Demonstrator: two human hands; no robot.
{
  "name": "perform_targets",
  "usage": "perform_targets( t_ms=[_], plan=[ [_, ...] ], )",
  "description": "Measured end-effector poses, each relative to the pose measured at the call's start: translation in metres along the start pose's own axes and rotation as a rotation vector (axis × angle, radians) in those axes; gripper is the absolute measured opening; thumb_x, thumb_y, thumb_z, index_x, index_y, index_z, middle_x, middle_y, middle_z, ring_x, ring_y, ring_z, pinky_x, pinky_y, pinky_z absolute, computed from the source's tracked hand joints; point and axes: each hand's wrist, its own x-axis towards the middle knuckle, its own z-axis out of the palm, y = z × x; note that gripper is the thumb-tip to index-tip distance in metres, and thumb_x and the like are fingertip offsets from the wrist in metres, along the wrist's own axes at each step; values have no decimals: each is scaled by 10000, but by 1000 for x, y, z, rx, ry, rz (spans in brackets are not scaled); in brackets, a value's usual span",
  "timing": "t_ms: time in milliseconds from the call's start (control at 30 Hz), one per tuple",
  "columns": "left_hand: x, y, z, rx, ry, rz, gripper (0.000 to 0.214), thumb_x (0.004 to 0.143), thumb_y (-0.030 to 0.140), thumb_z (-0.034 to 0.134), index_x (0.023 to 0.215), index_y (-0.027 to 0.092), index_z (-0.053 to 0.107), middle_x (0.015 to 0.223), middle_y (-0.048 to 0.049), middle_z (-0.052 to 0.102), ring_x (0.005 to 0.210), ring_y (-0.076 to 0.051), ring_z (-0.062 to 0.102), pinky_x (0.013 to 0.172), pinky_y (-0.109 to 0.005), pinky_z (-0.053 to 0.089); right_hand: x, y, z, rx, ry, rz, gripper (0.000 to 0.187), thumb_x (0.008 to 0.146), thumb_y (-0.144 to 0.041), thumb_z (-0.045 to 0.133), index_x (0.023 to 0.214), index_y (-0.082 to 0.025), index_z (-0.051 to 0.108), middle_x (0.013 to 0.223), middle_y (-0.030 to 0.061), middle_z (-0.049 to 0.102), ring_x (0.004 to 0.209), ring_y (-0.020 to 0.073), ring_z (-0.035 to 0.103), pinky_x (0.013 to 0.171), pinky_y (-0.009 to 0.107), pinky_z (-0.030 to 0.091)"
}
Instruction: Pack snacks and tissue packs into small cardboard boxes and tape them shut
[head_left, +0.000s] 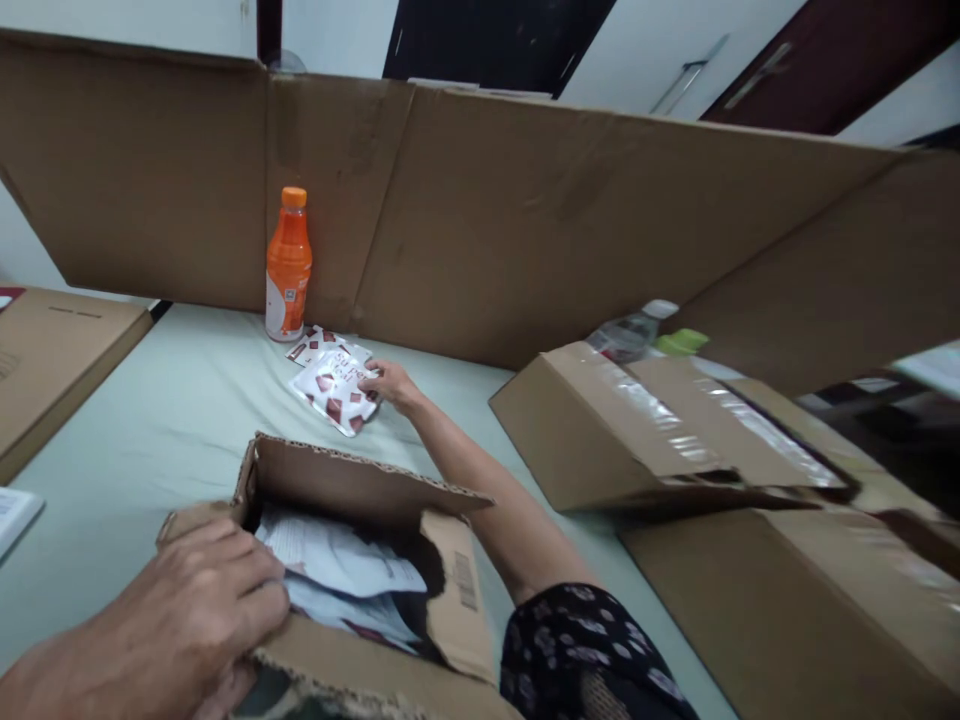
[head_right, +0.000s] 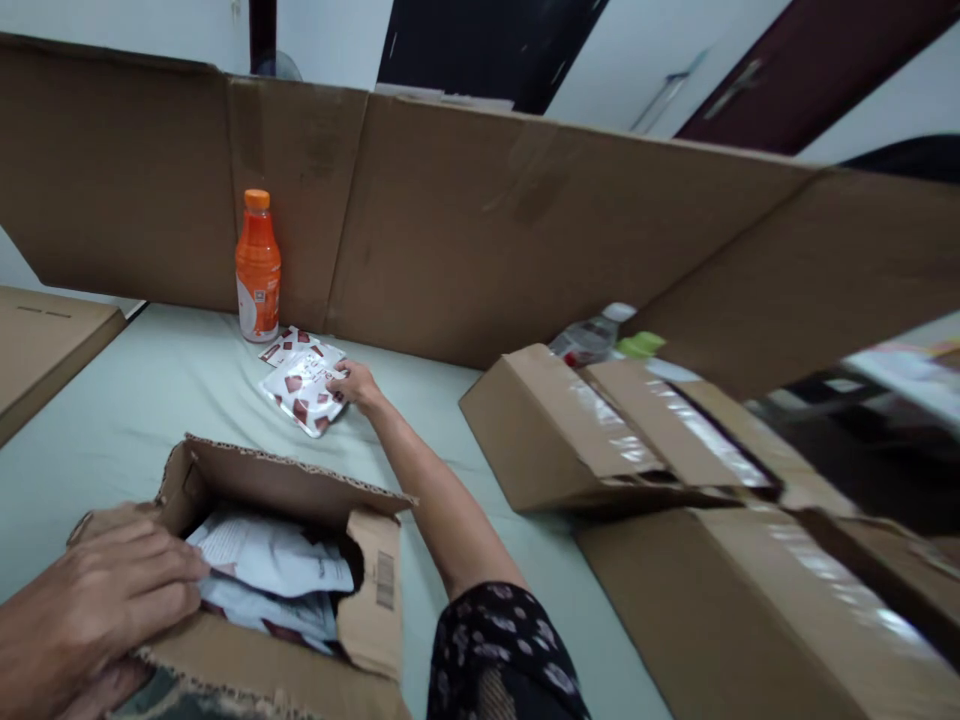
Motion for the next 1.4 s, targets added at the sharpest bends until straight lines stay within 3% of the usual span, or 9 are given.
perform_targets(
  t_ms=[200,333,433,533,667,833,1000,1167,1400],
  plan=[
    [-3,5,-3,27,-77,-4,183,763,28,606,823,197,638,848,-10,702,796,-230,628,741,-368,401,-105,-24,-71,11,126,-84,60,900,-127,626,911,-182,647,786,-29,647,614,120,591,562,245,496],
    [-1,9,-5,77,-167,-67,175,788,38,614,860,187,673,817,-18,703,803,-242,651,771,-372,423,-187,-65,-116,96,418,-485,55,897,-216,644,922,-248,607,813,-35,647,592,125,582,504,240,469],
    [2,13,-8,138,-224,-128,150,811,55,616,855,183,680,849,-43,727,836,-268,682,786,-388,448,-242,-92,-115,76,552,-806,87,925,-214,670,950,-269,606,876,-19,715,634,133,664,530,238,530],
    [3,15,-8,165,-229,-144,117,846,79,622,847,183,677,888,-64,740,873,-286,702,791,-396,475,-273,-104,-94,-146,442,-1021,177,965,-91,578,989,-263,612,966,-2,801,735,129,754,624,212,588],
    [-2,14,-6,155,-218,-159,92,865,100,635,876,179,681,944,-76,743,902,-285,705,794,-389,513,-289,-109,-78,-363,395,-1118,246,969,-19,513,1022,-241,606,944,5,829,653,106,755,593,172,569],
    [-8,12,-3,154,-153,-103,109,882,97,628,938,176,679,1291,-124,690,1033,-275,699,864,-386,530,-317,-119,-92,-208,465,-1006,301,957,-34,568,1070,-306,632,992,9,830,826,176,803,673,251,629],
    [-5,13,-3,176,-169,-107,96,854,95,632,822,185,639,857,-50,726,814,-245,691,741,-347,486,-307,-115,-91,-364,316,-894,206,988,-111,517,1001,-271,647,893,7,820,627,143,751,565,222,561],
    [-1,15,-5,174,-194,-121,93,854,97,618,862,181,656,891,-62,733,849,-268,706,736,-361,488,-275,-107,-77,-510,366,-981,259,981,-65,424,966,-228,624,879,38,812,686,142,734,628,227,500],
    [-3,11,-1,112,-176,-119,168,787,20,571,806,181,616,874,-48,716,864,-251,686,764,-354,478,-262,-119,-55,-909,-231,-657,321,799,12,471,990,-212,597,788,29,745,631,153,593,552,288,267]
  ],
)
